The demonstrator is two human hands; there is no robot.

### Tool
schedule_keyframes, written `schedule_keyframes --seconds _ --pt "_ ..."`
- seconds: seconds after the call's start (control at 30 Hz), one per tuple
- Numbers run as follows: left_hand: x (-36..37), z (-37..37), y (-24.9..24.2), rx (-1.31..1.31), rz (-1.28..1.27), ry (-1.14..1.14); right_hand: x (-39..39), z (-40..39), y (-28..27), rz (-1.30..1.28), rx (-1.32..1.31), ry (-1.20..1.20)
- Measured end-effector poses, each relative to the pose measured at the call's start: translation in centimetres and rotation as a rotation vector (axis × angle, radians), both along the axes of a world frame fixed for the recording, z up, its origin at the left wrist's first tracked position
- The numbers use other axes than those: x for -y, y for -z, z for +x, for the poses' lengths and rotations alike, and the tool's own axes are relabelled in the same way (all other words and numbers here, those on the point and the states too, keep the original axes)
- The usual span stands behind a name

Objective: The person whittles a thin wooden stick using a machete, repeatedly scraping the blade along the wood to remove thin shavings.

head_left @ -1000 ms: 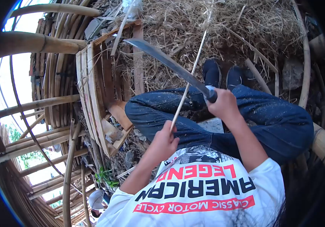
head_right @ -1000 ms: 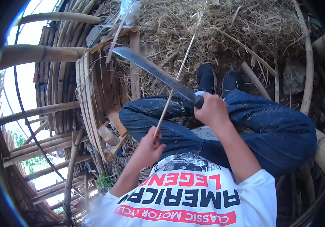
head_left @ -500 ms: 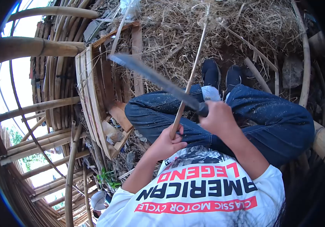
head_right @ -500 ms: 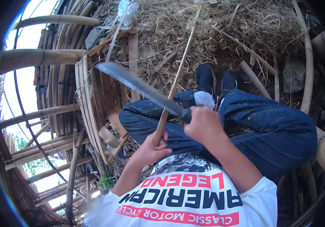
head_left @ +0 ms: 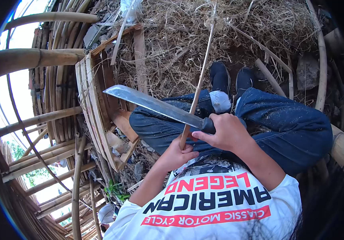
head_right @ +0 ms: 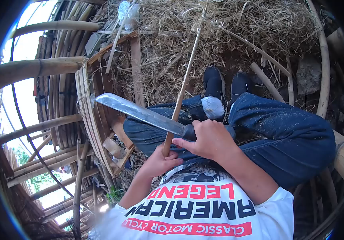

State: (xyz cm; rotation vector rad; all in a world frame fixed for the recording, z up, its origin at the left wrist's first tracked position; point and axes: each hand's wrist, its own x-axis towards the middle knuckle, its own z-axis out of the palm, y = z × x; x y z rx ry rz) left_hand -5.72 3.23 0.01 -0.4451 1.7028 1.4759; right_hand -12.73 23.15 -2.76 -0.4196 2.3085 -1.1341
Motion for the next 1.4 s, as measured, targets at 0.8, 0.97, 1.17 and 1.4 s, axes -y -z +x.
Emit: schedule_keyframes --seconds 0.8,0.97,1.17,1.4 --pt "0.2 1.3 -1.1 -0.089 -0.106 0.035 -0.5 -1.5 3.5 -0.005 0.070 0.198" --pt "-0.3 1.6 -0.6 -0.020 -0.008 -0.003 0.1 0.0 2.5 -0.013 0.049 0.155" --pt "-0.3 2.2 -0.3 -0.143 -0.201 0.068 -0.9 -2.0 1.4 0.075 0.186 0.058" --pt "-1.2 2.4 -1.3 -0.248 -0.461 0.171 -1.0 -1.5 0.6 0.191 0.096 0.029"
